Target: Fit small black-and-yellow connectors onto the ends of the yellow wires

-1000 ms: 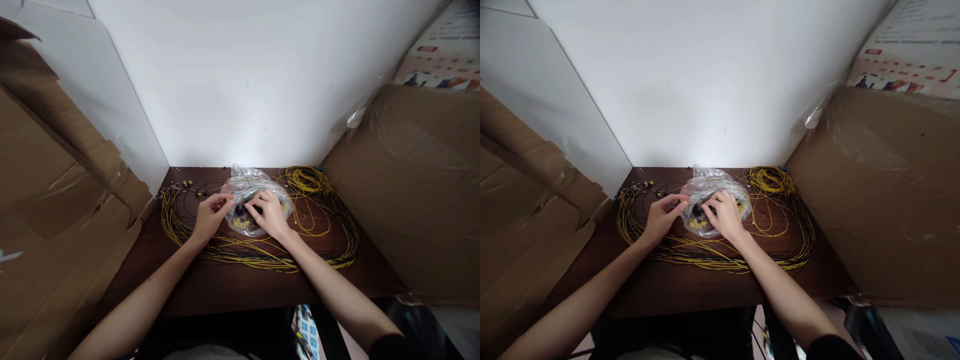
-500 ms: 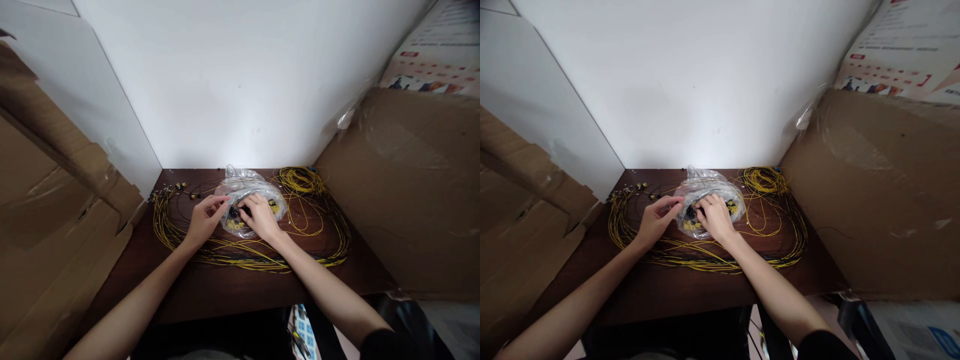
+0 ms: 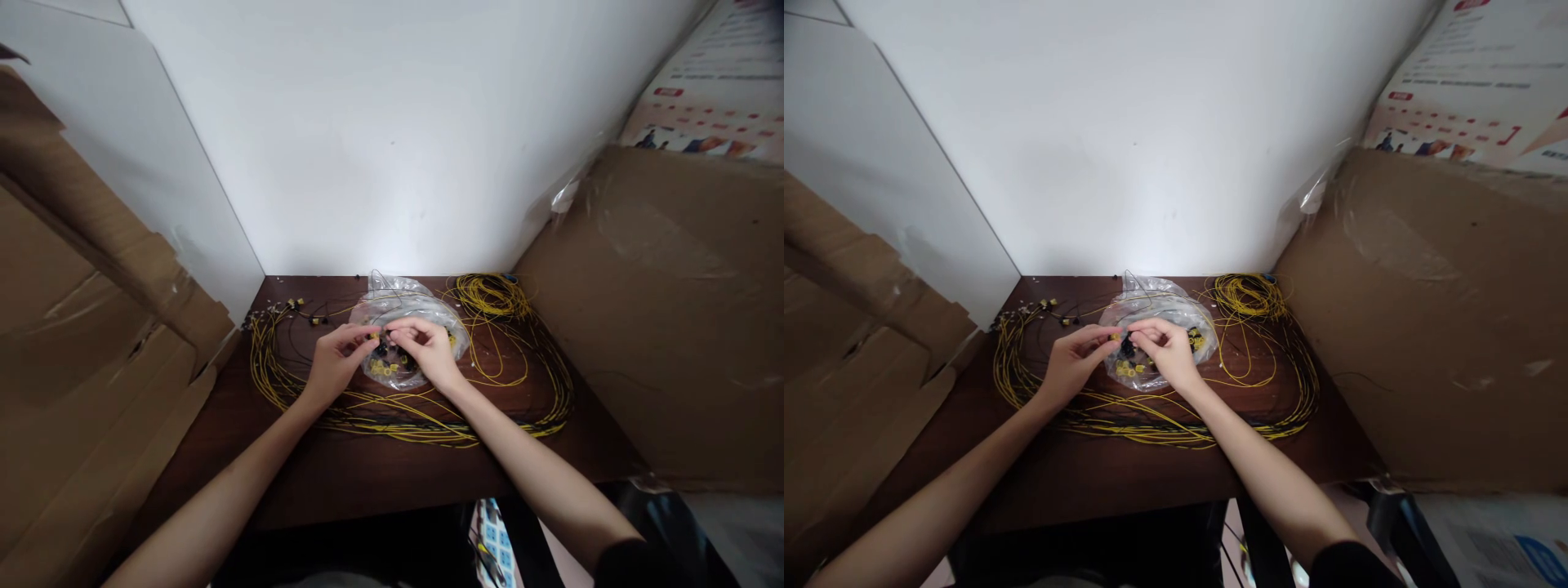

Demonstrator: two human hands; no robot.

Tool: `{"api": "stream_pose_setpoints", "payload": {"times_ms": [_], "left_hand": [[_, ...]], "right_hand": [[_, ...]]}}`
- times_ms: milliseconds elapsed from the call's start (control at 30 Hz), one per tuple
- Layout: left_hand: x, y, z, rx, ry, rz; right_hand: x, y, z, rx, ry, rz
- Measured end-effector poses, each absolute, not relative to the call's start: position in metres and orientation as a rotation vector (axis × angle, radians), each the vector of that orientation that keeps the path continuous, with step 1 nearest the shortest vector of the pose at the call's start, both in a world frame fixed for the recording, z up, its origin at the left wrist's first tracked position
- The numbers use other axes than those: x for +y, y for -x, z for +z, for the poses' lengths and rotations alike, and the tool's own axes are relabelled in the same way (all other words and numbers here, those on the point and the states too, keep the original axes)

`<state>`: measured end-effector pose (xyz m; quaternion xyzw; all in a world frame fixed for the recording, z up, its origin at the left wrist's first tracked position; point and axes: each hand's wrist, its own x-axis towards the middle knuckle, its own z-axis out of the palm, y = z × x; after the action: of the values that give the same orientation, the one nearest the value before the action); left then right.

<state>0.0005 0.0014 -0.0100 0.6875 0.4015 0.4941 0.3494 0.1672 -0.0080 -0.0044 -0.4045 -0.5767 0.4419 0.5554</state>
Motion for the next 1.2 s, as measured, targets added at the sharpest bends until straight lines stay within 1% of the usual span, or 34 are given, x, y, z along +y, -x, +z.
{"api": "stream_pose_setpoints", "payload": {"times_ms": [67, 133, 500, 767, 867, 1067, 1200], "left_hand": [[0.001, -0.001, -0.010, 1.042, -1.812, 1.282], [0.000, -0.002, -0.009, 1.033, -1.836, 1.282], [-0.001, 0.001, -0.007, 1.020, -2.191, 1.345], [-0.001, 0.003, -0.010, 0.996, -2.402, 1.376], [-0.001, 0.003, -0.011, 1.014, -2.423, 1.360], [-0.003, 0.001, -0.013, 1.011, -2.362, 1.324], [-0.003, 0.001, -0.013, 1.015, -2.323, 1.310]], "right_hand": [[-0.009, -0.166, -0.004, -1.270, 0.887, 1.141], [-0.009, -0.164, -0.004, -1.271, 0.857, 1.144], [-0.015, -0.160, -0.011, -1.493, 1.006, 0.837], [-0.016, -0.161, -0.010, -1.500, 1.054, 0.835], [-0.016, -0.162, -0.010, -1.516, 1.054, 0.824], [-0.019, -0.163, -0.006, -1.688, 1.009, 0.619], [-0.019, -0.163, -0.005, -1.723, 1.007, 0.583]]}}
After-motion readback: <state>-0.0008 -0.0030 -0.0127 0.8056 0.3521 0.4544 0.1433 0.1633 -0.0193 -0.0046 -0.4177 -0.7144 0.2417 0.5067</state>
